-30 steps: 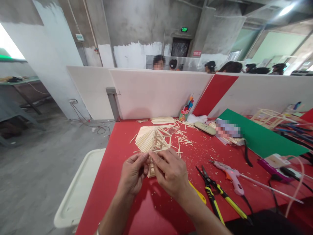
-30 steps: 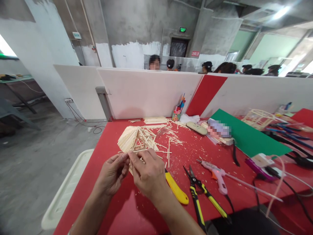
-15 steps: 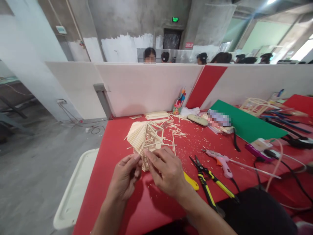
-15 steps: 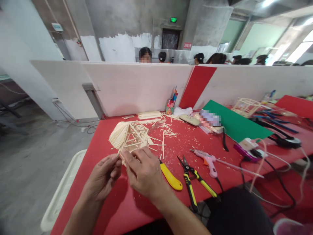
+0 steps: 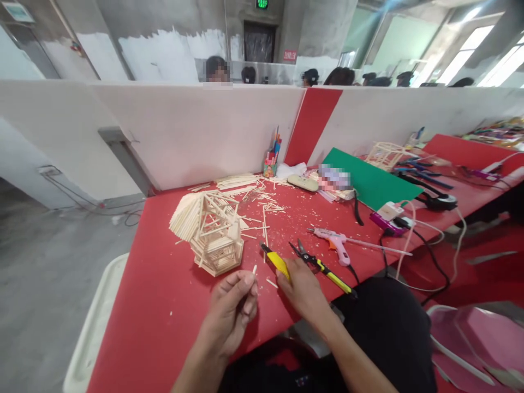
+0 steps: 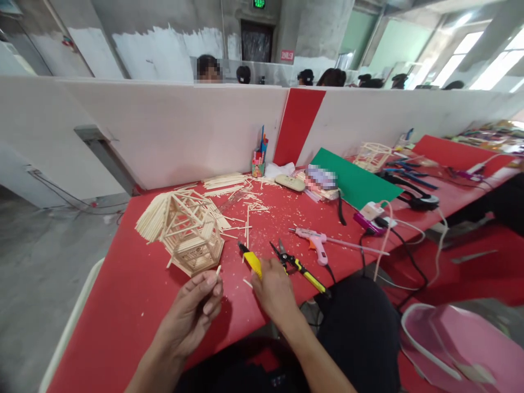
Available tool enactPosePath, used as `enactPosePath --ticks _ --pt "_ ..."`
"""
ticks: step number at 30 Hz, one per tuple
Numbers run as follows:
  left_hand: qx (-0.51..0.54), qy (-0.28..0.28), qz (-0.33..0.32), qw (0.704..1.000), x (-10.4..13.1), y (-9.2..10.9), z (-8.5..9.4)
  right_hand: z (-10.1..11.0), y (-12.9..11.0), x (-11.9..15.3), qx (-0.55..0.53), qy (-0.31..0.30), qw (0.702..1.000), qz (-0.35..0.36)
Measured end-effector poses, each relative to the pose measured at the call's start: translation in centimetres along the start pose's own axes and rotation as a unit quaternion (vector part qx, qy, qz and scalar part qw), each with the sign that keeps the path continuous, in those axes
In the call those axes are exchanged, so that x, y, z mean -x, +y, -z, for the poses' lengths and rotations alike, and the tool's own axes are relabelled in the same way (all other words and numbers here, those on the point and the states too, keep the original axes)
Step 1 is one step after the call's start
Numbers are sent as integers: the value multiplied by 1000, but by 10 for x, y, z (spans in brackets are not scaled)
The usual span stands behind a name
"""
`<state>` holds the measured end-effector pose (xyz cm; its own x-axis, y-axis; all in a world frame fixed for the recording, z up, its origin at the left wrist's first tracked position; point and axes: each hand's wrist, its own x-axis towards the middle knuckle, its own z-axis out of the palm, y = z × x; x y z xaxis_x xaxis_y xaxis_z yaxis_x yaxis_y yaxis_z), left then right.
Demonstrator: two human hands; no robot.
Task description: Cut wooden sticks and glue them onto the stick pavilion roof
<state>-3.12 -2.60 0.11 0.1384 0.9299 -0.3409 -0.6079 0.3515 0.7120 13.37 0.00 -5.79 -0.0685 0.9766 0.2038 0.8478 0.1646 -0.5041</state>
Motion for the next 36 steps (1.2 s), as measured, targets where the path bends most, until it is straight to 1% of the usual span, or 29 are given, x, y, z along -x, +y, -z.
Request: enactPosePath --ticks 1,2,3,4,5,6,7,8,10,13,14,15,16,17,19,20,21,22,24,26,31,36 --pt "-3 1 0 1000 -1 -2 -2 8 -4 -1 -65 -12 998 -9" --pt "-7 3 2 1000 -3 -4 -3 16 -8 -2 -152 -29 988 -22" --pt "-11 5 5 1000 -4 -6 -5 25 -13 -3 -255 -49 965 -41" --pt "-15 8 10 1000 -5 -9 -7 33 -18 -4 -352 -66 932 -62" --pt "-19 10 16 1000 -6 -11 -9 40 -22 -6 -428 -80 896 -80" --pt "-24 13 24 999 -7 -14 -10 45 -26 -7 -478 -86 869 -94" --pt "-29 15 31 999 -8 -16 -12 49 -29 -9 -508 -88 851 -102" --pt "-34 16 36 999 -8 -18 -14 51 -30 -10 -524 -86 840 -107" --pt "-53 14 41 998 -10 -20 -17 51 -31 -13 -537 -80 833 -109" --pt "-113 -5 23 993 -11 -21 -20 49 -28 -12 -554 -84 822 -104" --pt "-139 -13 15 990 -12 -22 -21 49 -26 -11 -553 -84 823 -101" --pt "-162 -19 5 987 -13 -22 -21 49 -24 -10 -543 -77 831 -95" --pt "-180 -20 -8 983 -13 -22 -22 50 -21 -8 -520 -64 847 -86" --pt "-192 -15 -24 981 -14 -22 -22 52 -18 -6 -483 -42 872 -73" --pt "-201 6 -61 978 -15 -22 -22 55 -9 1 -371 17 928 -23" --pt "-200 17 -78 976 -16 -22 -21 56 -4 5 -304 44 952 12" --pt "-200 25 -89 975 -16 -22 -21 57 2 10 -238 69 968 51" --pt "-202 29 -96 974 -17 -22 -21 57 7 14 -179 87 976 87" --pt "-205 28 -104 973 -19 -22 -20 56 15 22 -100 107 979 142" --pt "-202 30 -111 973 -20 -23 -20 54 20 27 -63 116 978 164" --pt "-199 36 -111 973 -20 -24 -21 53 19 26 -57 111 978 166" --pt "-202 38 -104 973 -18 -23 -20 53 17 24 -47 126 976 169"
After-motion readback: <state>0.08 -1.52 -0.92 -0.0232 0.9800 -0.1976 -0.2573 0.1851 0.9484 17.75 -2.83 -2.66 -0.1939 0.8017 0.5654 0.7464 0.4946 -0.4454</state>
